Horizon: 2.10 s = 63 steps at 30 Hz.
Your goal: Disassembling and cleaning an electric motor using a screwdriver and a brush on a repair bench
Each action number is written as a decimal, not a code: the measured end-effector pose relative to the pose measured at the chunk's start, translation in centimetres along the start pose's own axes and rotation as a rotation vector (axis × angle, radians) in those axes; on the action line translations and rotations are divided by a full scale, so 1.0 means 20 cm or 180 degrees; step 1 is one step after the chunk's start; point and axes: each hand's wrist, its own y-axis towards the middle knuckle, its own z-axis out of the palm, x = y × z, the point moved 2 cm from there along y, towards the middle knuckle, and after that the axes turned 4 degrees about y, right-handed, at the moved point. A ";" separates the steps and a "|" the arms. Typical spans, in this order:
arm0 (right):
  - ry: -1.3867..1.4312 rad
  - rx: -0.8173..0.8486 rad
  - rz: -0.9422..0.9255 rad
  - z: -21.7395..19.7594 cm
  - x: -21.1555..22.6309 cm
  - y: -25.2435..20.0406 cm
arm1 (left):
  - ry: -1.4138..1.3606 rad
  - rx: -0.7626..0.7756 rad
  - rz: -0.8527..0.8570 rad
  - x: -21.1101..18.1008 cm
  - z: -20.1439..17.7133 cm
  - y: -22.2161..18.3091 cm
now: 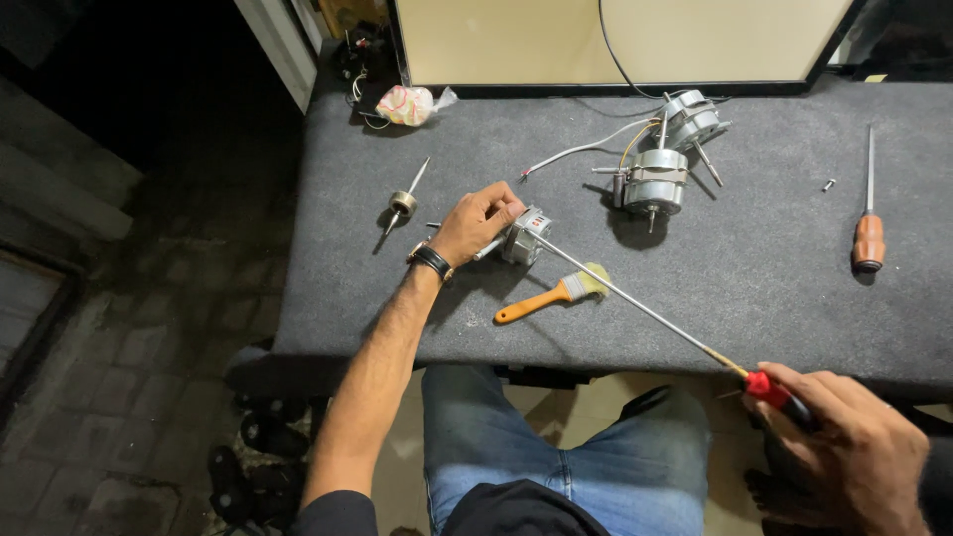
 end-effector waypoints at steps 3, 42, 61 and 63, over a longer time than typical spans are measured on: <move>-0.0009 -0.0073 -0.0191 -0.09 0.06 0.07 | 0.0133 -0.0040 -0.0146 -0.02 0.01 0.03; 0.1616 0.0079 0.0388 -0.02 0.01 0.02 | -0.0270 -0.0419 -0.0095 0.12 0.02 -0.02; 0.2045 -0.0186 0.0539 -0.01 0.09 -0.02 | 0.0095 -0.0889 -0.0358 0.17 0.00 -0.05; 0.2054 -0.0183 0.0531 0.00 0.11 -0.01 | 0.0079 -0.0996 -0.0351 0.19 0.02 -0.06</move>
